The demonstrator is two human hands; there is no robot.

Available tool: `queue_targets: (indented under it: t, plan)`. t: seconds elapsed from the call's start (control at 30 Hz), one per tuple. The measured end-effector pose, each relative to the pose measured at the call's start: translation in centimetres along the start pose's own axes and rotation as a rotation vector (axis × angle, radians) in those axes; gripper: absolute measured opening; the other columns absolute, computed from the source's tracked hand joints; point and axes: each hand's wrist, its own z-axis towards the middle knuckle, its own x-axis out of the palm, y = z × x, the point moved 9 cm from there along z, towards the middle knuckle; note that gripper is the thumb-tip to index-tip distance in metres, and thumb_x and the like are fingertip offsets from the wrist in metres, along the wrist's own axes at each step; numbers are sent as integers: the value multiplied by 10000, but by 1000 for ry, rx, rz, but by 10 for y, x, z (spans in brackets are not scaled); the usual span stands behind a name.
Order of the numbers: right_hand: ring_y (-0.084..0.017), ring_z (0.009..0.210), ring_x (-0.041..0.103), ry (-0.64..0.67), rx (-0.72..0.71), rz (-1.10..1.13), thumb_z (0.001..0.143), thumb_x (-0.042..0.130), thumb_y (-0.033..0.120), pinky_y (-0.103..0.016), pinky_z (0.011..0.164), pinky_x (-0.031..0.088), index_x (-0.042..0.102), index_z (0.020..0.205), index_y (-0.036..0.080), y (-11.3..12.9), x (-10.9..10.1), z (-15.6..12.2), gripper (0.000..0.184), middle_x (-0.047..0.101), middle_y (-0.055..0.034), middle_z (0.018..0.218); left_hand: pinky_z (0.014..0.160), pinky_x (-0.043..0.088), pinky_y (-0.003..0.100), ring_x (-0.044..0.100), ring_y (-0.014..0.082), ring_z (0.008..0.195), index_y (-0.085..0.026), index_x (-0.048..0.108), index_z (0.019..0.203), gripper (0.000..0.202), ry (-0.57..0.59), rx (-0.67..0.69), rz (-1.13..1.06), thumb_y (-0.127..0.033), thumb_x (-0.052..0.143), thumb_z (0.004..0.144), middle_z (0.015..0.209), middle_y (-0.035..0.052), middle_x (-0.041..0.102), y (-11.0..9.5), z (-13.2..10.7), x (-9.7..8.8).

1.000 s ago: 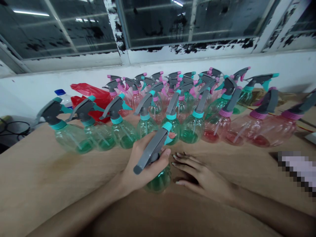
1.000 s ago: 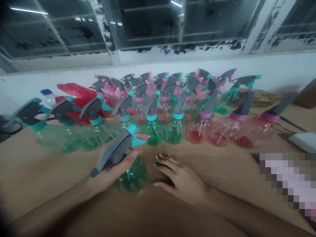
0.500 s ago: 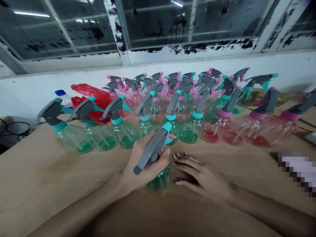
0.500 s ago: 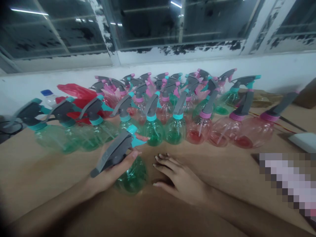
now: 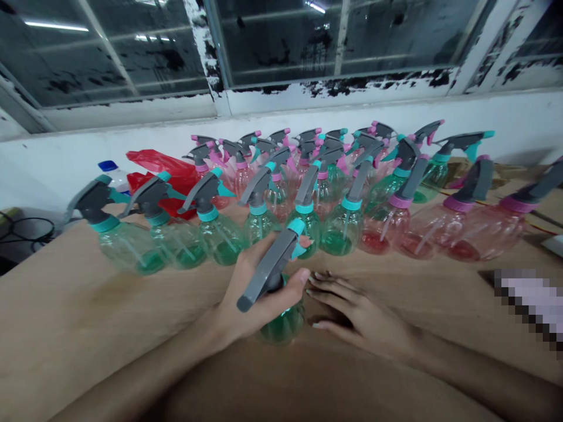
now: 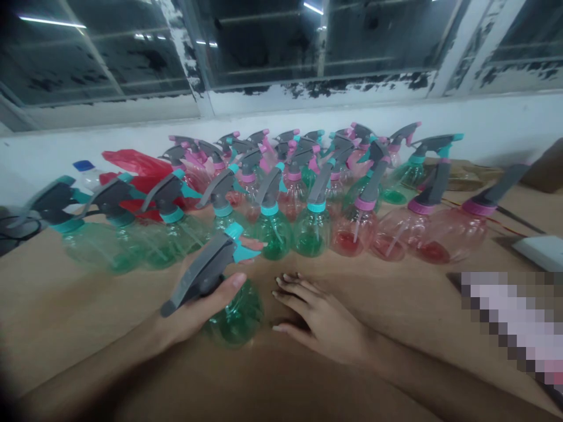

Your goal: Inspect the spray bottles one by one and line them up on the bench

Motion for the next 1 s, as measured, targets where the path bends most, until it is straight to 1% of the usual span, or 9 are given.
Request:
queue_targets:
  t: [0.07,0.13,0.37,0.57,0.7,0.77,0.87,0.93,1.0]
  plan:
    - [-225,1305,386,5,2,-8,884,517,430,-441,1077,353,470,1322,202,0,0,0,497,506,-60,1363,660,554,293,667,197,774,-242,590,1040,304,9,12,-46,-300,567,743,875,29,691,0,-1,2]
    - [-227,1305,386,8,2,-9,883,515,435,-442,1078,352,469,1324,207,0,1,0,498,505,-58,1364,637,549,296,668,206,793,-236,580,1060,320,19,3,-76,-283,572,743,886,37,689,2,-1,3]
    - [-234,1302,392,-16,-9,-17,887,507,440,-448,1069,363,456,1336,214,-1,0,0,505,512,-62,1357,505,509,296,586,148,487,-233,575,1091,352,38,-50,-55,-323,569,751,844,31,685,7,-3,6]
    - [-226,1301,394,-7,-4,-32,891,498,444,-435,1072,361,481,1313,193,0,0,0,491,515,-66,1354,559,515,291,604,158,559,-228,572,1079,332,29,-31,-48,-321,574,761,798,25,666,4,-4,5]
    - [-222,1302,392,-4,-14,-18,891,496,448,-431,1071,361,477,1315,188,1,0,1,497,514,-68,1355,487,487,284,559,142,469,-214,571,1072,333,31,-91,-21,-345,569,765,745,21,656,5,-3,4]
    - [-224,1295,402,-13,-11,-10,886,505,447,-431,1066,367,485,1307,188,1,-2,1,495,522,-74,1346,517,505,281,621,172,581,-217,554,1097,367,50,-90,-22,-351,592,758,801,36,665,5,-5,6]
    - [-227,1286,416,-30,-12,5,884,515,431,-439,1059,375,493,1299,198,2,-4,2,476,531,-79,1337,660,548,323,653,224,768,-236,544,1128,444,56,-82,52,-377,653,722,830,24,674,9,-16,4]
    - [-227,1280,425,-39,-11,13,885,519,414,-447,1055,379,498,1293,214,3,-5,2,455,534,-74,1334,731,554,372,656,234,758,-245,594,1059,365,29,-140,94,-406,640,735,789,4,685,20,-28,-4]
    - [-229,1274,434,-49,-10,16,885,519,410,-454,1051,383,504,1287,226,2,-4,1,443,538,-68,1331,735,561,378,669,244,802,-251,634,960,234,0,-205,61,-404,584,790,852,18,710,36,-43,-17]
